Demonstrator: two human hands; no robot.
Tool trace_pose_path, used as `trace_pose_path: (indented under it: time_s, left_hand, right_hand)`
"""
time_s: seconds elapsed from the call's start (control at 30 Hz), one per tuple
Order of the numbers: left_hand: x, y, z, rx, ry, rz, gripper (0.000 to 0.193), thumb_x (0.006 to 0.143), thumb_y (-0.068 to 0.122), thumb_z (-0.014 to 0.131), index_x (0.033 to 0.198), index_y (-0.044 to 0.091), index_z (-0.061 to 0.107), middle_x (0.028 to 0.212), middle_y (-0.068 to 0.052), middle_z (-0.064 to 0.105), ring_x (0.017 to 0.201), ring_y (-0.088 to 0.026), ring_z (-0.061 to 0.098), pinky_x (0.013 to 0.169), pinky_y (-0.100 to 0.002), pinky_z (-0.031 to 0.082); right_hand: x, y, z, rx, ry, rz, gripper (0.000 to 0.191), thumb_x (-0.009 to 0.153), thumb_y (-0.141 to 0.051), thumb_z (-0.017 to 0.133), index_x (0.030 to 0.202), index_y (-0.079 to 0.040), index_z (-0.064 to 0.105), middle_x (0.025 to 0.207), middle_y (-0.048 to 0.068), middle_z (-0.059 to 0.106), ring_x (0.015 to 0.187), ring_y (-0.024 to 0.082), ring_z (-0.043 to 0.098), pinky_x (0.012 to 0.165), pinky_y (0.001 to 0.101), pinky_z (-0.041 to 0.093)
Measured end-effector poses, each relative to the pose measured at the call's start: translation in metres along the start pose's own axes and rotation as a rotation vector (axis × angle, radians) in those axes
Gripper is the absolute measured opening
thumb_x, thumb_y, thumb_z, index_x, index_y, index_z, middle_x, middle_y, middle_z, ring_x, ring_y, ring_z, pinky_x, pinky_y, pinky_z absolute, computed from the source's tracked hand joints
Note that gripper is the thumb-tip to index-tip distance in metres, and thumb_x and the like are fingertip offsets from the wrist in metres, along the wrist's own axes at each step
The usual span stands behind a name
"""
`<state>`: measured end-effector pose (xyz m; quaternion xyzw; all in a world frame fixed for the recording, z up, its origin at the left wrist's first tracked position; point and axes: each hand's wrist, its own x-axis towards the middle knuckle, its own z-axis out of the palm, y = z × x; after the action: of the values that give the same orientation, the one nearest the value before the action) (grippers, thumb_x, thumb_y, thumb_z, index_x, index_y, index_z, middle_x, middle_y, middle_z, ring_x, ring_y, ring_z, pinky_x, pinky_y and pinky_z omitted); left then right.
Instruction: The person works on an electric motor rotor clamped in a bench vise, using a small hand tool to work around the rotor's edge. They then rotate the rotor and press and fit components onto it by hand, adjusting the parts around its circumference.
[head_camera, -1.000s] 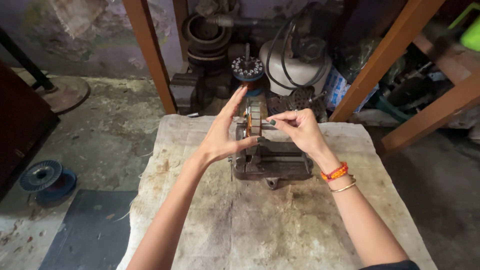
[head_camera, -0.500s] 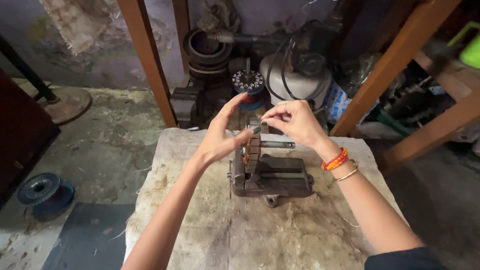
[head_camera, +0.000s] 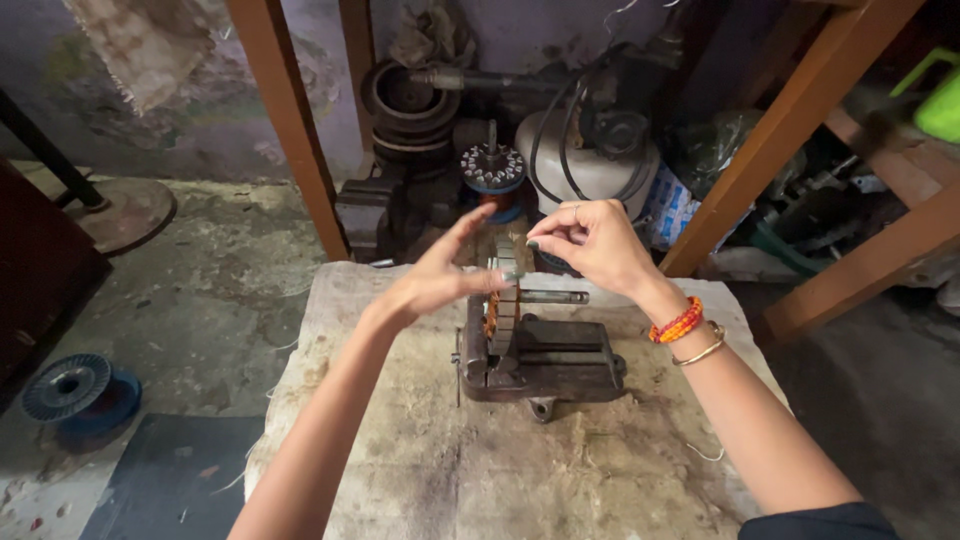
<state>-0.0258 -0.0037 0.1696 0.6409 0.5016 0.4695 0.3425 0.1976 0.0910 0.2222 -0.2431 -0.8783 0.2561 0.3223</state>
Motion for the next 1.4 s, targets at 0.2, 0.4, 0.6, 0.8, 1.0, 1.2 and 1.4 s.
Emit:
trace_pose_path:
  time_s: [0.2, 0.4, 0.6, 0.8, 1.0, 1.2, 1.4]
  left_hand:
    - [0.004, -0.002, 0.007, -0.068, 0.025, 0.011, 0.098, 0.077, 0.036, 0.081, 0.16, 0.016, 0.035, 0.165, -0.014, 0.038, 0.155, -0.027, 0.032, 0.124, -0.043, 0.024]
    - [0.04, 0.006, 0.004, 0.368, -0.012, 0.18, 0.043, 0.071, 0.03, 0.086, 0.108, 0.012, 0.078, 0.156, -0.015, 0.044, 0.143, -0.032, 0.045, 0.117, -0.041, 0.036]
    - [0.065, 0.009, -0.004, 0.548, -0.008, 0.341, 0.015, 0.067, 0.02, 0.084, 0.081, 0.015, 0.084, 0.137, -0.009, 0.068, 0.14, -0.034, 0.05, 0.114, -0.042, 0.041]
    - [0.063, 0.011, -0.005, 0.466, 0.028, 0.319, 0.016, 0.069, 0.016, 0.084, 0.085, 0.015, 0.084, 0.129, -0.01, 0.071, 0.132, -0.032, 0.057, 0.109, -0.041, 0.044]
    - [0.053, 0.019, -0.005, 0.387, 0.08, 0.354, 0.019, 0.07, 0.013, 0.084, 0.089, 0.012, 0.084, 0.125, -0.013, 0.073, 0.119, -0.029, 0.067, 0.101, -0.039, 0.052]
    - [0.038, 0.031, -0.003, 0.207, 0.106, 0.269, 0.019, 0.074, 0.01, 0.082, 0.093, 0.008, 0.083, 0.125, -0.01, 0.074, 0.107, -0.023, 0.074, 0.093, -0.034, 0.057]
    - [0.023, 0.04, -0.005, 0.155, 0.099, 0.148, 0.017, 0.079, 0.008, 0.078, 0.097, 0.008, 0.082, 0.11, -0.009, 0.08, 0.091, -0.016, 0.075, 0.078, -0.031, 0.061]
  right_hand:
    - [0.002, 0.001, 0.0, 0.007, -0.007, 0.009, 0.011, 0.085, -0.007, 0.078, 0.095, -0.004, 0.081, 0.07, -0.002, 0.067, 0.058, 0.001, 0.044, 0.051, 0.0238, 0.037]
    - [0.004, -0.007, -0.004, -0.056, 0.009, -0.011, 0.013, 0.085, -0.008, 0.078, 0.096, -0.003, 0.08, 0.069, 0.0, 0.067, 0.057, 0.003, 0.042, 0.05, 0.0253, 0.036]
    - [-0.002, -0.032, -0.012, -0.333, 0.233, -0.094, 0.02, 0.08, -0.009, 0.08, 0.1, -0.007, 0.081, 0.079, 0.005, 0.068, 0.07, 0.017, 0.053, 0.062, 0.0339, 0.043]
    - [-0.045, -0.045, 0.021, -0.574, 0.553, -0.518, 0.019, 0.086, -0.001, 0.076, 0.102, -0.011, 0.076, 0.103, 0.005, 0.07, 0.102, 0.026, 0.066, 0.092, 0.0411, 0.05]
    - [-0.057, -0.028, 0.037, -0.227, 0.328, -0.424, 0.02, 0.084, -0.002, 0.072, 0.102, -0.007, 0.076, 0.109, 0.009, 0.07, 0.103, 0.029, 0.066, 0.091, 0.0391, 0.053]
    - [-0.056, -0.009, 0.036, -0.133, 0.244, -0.384, 0.024, 0.086, -0.002, 0.068, 0.108, -0.005, 0.075, 0.115, 0.011, 0.069, 0.107, 0.03, 0.067, 0.094, 0.0396, 0.054]
    - [-0.056, 0.0, 0.038, -0.282, 0.275, -0.434, 0.017, 0.085, -0.004, 0.071, 0.102, -0.005, 0.075, 0.109, 0.009, 0.072, 0.101, 0.029, 0.069, 0.09, 0.0392, 0.055]
